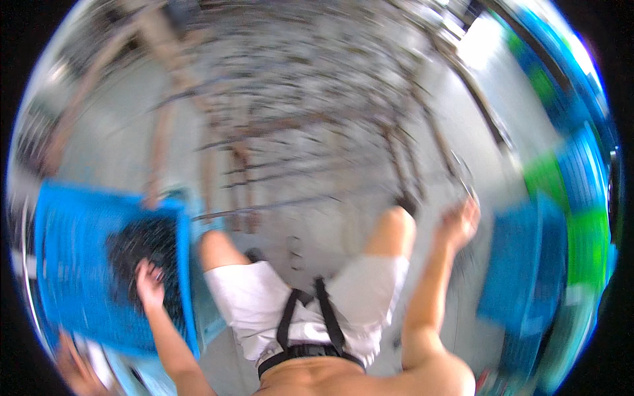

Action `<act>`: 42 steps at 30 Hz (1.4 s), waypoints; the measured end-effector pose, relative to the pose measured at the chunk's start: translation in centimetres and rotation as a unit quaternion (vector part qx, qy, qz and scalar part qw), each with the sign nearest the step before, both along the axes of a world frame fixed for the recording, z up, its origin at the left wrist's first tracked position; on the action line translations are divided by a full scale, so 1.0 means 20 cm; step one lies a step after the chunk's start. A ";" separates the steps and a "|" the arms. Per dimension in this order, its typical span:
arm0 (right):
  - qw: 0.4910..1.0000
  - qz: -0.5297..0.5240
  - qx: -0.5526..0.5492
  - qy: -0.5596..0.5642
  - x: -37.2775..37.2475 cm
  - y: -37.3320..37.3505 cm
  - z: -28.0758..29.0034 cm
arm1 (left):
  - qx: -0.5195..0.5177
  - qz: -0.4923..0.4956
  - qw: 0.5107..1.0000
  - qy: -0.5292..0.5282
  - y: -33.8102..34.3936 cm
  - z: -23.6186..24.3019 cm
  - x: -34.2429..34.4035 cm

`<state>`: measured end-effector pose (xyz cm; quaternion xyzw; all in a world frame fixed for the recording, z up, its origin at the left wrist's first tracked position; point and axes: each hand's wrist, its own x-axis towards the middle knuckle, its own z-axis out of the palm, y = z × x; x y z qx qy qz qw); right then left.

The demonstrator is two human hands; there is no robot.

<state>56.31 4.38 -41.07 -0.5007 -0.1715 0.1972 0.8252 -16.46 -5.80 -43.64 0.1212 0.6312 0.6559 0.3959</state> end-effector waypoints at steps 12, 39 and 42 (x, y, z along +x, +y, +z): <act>0.993 0.016 0.019 0.115 0.22 0.16 -0.06 | -0.026 0.040 0.999 0.007 0.10 0.06 0.24; 0.958 0.064 -0.183 -0.210 0.13 0.21 -0.05 | 0.055 0.024 0.998 0.011 0.14 0.07 0.39; 0.966 0.066 -0.180 -0.176 0.18 0.20 -0.03 | 0.078 -0.001 0.996 0.031 0.15 0.16 0.48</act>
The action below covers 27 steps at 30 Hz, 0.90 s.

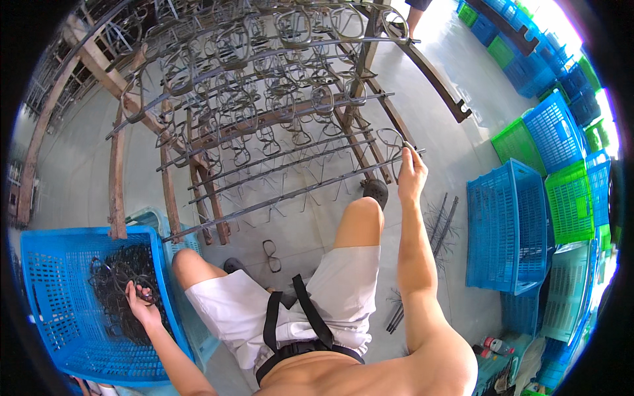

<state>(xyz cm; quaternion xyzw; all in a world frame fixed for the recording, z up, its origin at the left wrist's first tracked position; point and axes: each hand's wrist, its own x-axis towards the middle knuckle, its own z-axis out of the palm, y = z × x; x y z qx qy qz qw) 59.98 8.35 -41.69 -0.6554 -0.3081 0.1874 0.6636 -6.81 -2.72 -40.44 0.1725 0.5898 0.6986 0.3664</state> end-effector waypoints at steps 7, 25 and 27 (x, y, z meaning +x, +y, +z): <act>0.995 -0.039 0.043 -0.086 0.04 0.15 -0.10 | 0.055 -0.006 0.998 -0.001 0.02 0.16 0.18; 0.951 0.033 0.008 -0.308 -0.41 -0.18 0.24 | 0.206 -0.162 0.940 -0.217 -0.18 0.18 0.63; 0.943 0.140 0.050 -0.298 -0.62 -0.21 0.26 | 0.221 -0.187 0.930 -0.228 -0.11 0.18 0.65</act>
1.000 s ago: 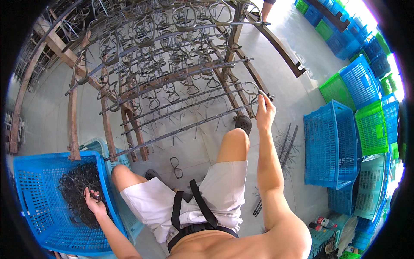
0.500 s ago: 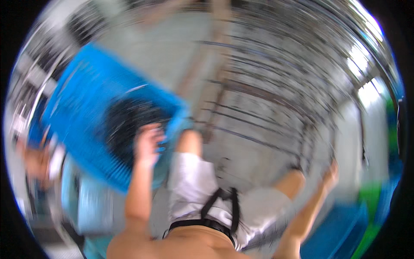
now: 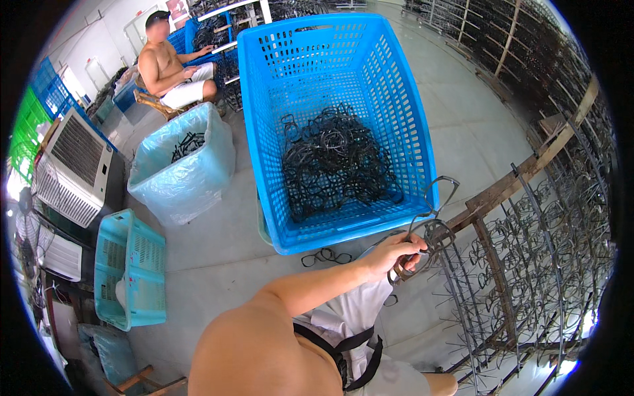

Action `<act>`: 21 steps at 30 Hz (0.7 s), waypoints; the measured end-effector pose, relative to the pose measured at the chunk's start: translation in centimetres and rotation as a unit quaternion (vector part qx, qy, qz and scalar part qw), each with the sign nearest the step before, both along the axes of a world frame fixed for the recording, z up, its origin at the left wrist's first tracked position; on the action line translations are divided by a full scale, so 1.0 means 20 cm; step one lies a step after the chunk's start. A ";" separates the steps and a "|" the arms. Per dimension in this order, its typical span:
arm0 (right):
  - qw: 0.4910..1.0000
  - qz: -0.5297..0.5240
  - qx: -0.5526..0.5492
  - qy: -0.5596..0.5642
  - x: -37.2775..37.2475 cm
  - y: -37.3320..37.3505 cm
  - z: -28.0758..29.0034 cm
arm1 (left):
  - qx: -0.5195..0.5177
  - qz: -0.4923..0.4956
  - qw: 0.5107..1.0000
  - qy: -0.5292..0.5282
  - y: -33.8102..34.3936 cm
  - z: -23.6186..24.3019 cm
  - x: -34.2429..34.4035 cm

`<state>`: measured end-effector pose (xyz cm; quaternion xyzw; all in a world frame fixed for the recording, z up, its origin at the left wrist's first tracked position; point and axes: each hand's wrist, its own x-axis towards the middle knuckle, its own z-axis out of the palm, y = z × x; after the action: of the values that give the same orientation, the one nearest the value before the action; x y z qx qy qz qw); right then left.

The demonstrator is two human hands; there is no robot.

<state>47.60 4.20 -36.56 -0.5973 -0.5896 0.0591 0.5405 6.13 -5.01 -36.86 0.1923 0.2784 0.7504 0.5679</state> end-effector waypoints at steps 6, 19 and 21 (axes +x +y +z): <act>0.934 0.333 -0.125 0.038 -0.66 -0.10 -0.07 | -0.044 -0.065 0.997 -0.005 0.05 0.06 0.16; 0.762 0.511 -0.277 0.287 -0.95 -0.17 -0.26 | 0.031 -0.053 0.998 -0.027 -0.10 0.06 0.39; 0.809 0.461 -0.280 0.233 -1.00 -0.19 -0.17 | 0.018 -0.097 0.991 -0.088 -0.10 0.09 0.36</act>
<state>27.62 0.39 -39.94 -0.3488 -0.6100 0.6013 0.3804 13.25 -7.11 -35.02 0.1623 0.1936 0.7106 0.6567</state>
